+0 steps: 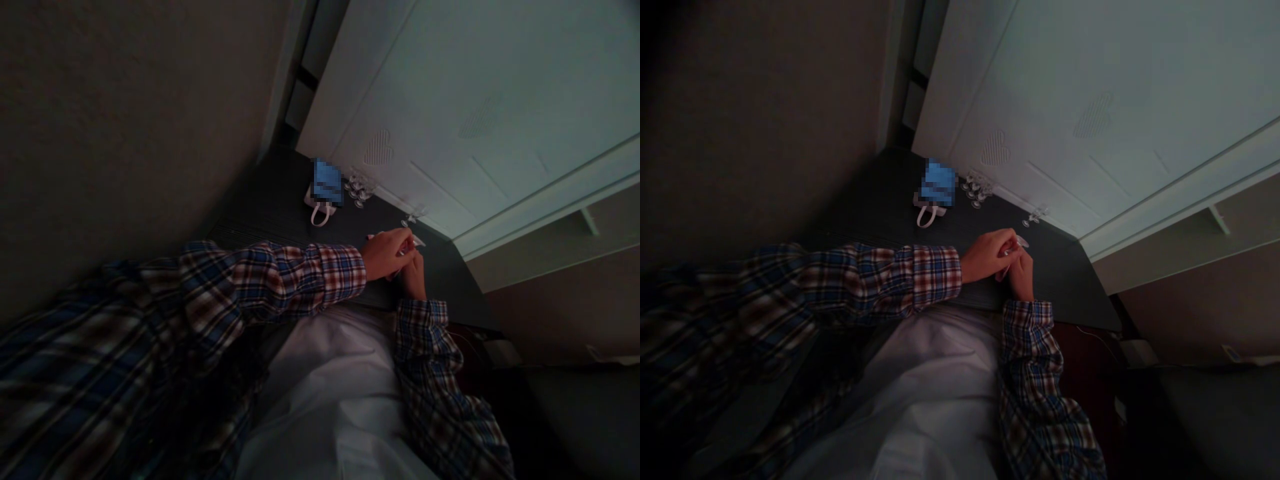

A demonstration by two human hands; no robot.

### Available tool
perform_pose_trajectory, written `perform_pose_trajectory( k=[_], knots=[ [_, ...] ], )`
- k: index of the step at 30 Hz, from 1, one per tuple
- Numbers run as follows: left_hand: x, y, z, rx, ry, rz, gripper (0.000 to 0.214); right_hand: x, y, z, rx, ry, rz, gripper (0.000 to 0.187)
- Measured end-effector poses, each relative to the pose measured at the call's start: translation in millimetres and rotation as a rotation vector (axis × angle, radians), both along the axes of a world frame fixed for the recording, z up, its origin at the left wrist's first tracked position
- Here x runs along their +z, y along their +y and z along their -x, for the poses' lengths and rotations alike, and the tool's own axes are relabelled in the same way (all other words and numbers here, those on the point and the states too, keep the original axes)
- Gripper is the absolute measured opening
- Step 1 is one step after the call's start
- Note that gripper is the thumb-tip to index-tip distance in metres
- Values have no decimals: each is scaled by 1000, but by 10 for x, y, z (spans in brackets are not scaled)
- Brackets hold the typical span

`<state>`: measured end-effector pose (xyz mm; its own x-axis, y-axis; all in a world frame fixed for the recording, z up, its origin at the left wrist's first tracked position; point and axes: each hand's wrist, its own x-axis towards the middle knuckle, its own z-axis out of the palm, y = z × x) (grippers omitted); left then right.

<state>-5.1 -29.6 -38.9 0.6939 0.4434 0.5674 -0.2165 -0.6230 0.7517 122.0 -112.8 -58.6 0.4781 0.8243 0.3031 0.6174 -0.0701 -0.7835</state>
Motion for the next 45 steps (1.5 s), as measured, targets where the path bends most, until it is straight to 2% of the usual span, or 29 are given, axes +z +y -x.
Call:
perform_pose_trajectory(
  k=[12, 26, 30, 36, 45],
  knots=[
    [-4, -11, -9, 5, -3, -7, 18, 84, -16, 90, -8, -22, -55, 42],
    [12, -7, -4, 8, 5, 13, 22, 79, -24, 65, -87, -88, -122, 53],
    [7, -13, -1, 10, 47, 12, 23, 110, -31, 113, -101, -118, -157, 51],
    [1, -14, 1, -6, 50, 16, 23, 116, -23, 96, -60, -108, -171, 43],
    [-5, -21, -6, -21, 23, 23, 23, 100, -15, 69, -38, -136, -183, 44]
  ],
)
